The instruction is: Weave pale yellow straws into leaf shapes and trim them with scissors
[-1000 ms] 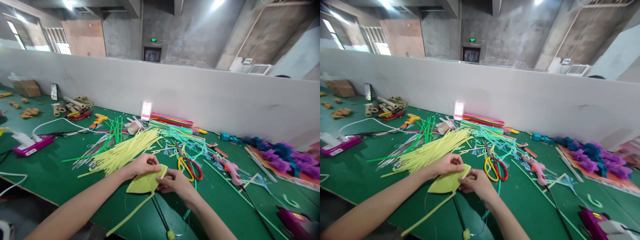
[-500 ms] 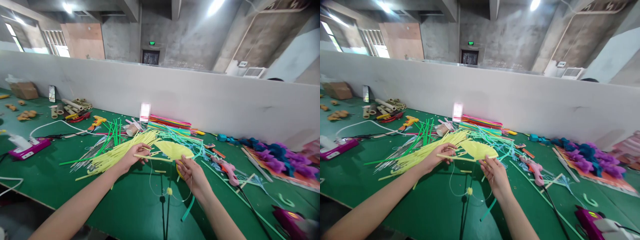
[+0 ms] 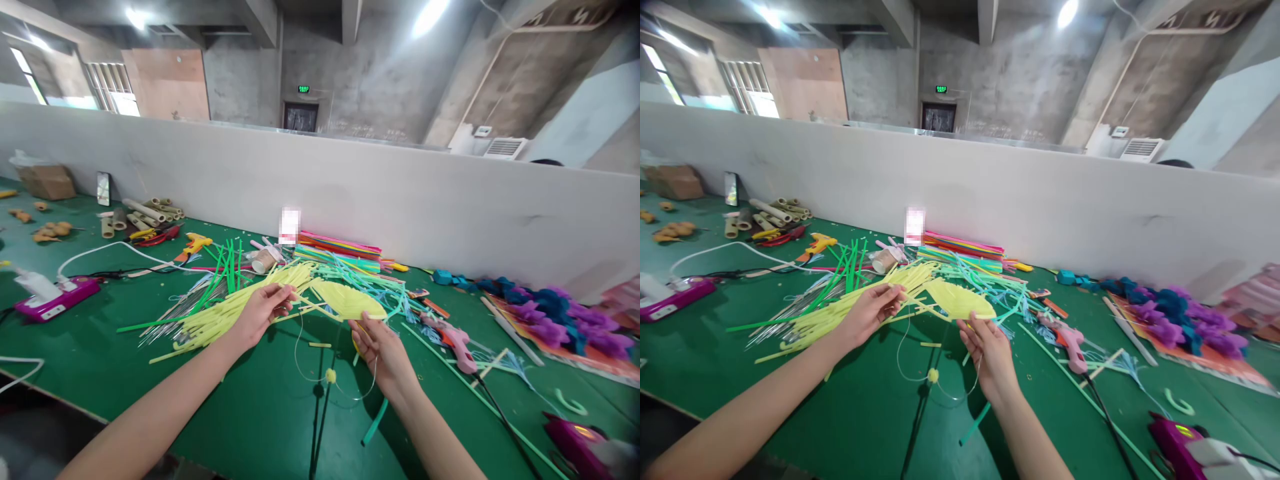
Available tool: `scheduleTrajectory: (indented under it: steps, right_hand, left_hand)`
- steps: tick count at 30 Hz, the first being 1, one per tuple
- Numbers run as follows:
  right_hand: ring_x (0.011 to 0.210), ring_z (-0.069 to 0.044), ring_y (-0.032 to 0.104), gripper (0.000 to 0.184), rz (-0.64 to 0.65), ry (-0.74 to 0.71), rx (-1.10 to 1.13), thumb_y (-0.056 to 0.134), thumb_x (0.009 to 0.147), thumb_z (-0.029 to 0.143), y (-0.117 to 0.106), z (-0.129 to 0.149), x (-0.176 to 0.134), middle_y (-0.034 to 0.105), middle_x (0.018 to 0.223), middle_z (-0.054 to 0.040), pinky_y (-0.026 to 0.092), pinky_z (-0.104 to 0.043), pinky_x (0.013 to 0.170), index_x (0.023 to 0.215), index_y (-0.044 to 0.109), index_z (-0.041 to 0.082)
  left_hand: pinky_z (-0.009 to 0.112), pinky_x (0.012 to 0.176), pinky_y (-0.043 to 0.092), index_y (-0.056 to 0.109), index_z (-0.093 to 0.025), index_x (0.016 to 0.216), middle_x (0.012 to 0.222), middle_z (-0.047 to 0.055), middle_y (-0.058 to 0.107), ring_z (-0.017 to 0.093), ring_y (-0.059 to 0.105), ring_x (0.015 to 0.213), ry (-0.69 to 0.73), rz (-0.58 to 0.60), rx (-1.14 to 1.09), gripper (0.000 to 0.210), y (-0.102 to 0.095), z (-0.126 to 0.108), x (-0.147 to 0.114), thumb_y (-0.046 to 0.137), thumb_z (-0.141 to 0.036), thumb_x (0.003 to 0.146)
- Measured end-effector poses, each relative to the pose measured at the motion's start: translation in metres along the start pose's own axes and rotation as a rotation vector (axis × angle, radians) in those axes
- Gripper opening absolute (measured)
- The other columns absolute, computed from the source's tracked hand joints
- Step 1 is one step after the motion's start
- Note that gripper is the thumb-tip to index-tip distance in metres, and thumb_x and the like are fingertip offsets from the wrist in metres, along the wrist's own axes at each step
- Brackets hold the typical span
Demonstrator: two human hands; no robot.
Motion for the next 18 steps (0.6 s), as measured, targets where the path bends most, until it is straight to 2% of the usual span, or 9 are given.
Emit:
scheduleTrajectory:
  steps: [2,5,8,11,15,18]
  right_hand:
    - [0.085,-0.017,0.071,0.026,0.013,-0.004,-0.005,0.084,0.063,0.028,0.002,-0.001,-0.001,0.071,0.083,-0.0007,0.059,-0.017,0.063,0.078,0.065,0.018]
    - [0.085,-0.018,0.071,0.027,0.014,0.000,-0.017,0.083,0.064,0.030,0.003,-0.002,-0.003,0.071,0.086,-0.0014,0.059,-0.017,0.064,0.080,0.065,0.017]
    - [0.087,-0.018,0.071,0.029,0.009,0.007,-0.026,0.085,0.061,0.028,0.002,-0.003,-0.003,0.072,0.087,-0.0019,0.059,-0.017,0.065,0.081,0.065,0.018]
    - [0.088,-0.018,0.071,0.031,0.005,0.014,-0.027,0.085,0.060,0.028,0.002,-0.004,-0.003,0.072,0.089,-0.0021,0.059,-0.017,0.066,0.082,0.066,0.018]
    - [0.084,-0.017,0.071,0.029,0.026,0.026,-0.032,0.084,0.062,0.030,0.006,-0.005,-0.005,0.072,0.089,-0.0014,0.058,-0.016,0.064,0.081,0.066,0.018]
    - [0.083,-0.017,0.072,0.028,0.056,0.022,-0.040,0.084,0.062,0.029,0.010,-0.006,-0.007,0.072,0.084,-0.0005,0.058,-0.016,0.064,0.081,0.066,0.018]
  left_hand:
    - [0.017,0.056,0.044,0.069,-0.014,0.087,0.076,0.002,0.063,0.007,0.055,0.062,-0.022,0.002,-0.058,0.032,0.000,0.001,0.000,0.069,-0.044,0.077]
    - [0.018,0.053,0.043,0.069,-0.014,0.084,0.069,0.001,0.058,0.007,0.053,0.059,-0.073,0.070,-0.073,0.033,0.007,0.005,-0.001,0.067,-0.046,0.078]
    - [0.018,0.048,0.038,0.069,-0.014,0.082,0.061,-0.002,0.049,0.006,0.045,0.053,-0.103,0.142,-0.024,0.033,0.013,0.009,-0.004,0.068,-0.046,0.077]
    - [0.018,0.049,0.036,0.071,-0.013,0.082,0.059,-0.003,0.044,0.006,0.041,0.053,-0.113,0.165,0.066,0.034,0.016,0.014,-0.006,0.068,-0.047,0.076]
    - [0.020,0.052,0.038,0.073,-0.014,0.084,0.066,-0.001,0.051,0.008,0.044,0.058,-0.081,0.130,0.129,0.038,0.015,0.017,-0.006,0.070,-0.050,0.073]
    - [0.021,0.055,0.039,0.074,-0.015,0.084,0.079,0.003,0.061,0.010,0.050,0.065,-0.068,0.115,0.110,0.037,0.016,0.018,-0.005,0.071,-0.050,0.071]
Point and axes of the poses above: each hand's wrist, its own x-axis towards the middle knuckle, its own y-axis out of the palm, z = x × y, the point moved 8 cm from there along x, towards the middle knuckle
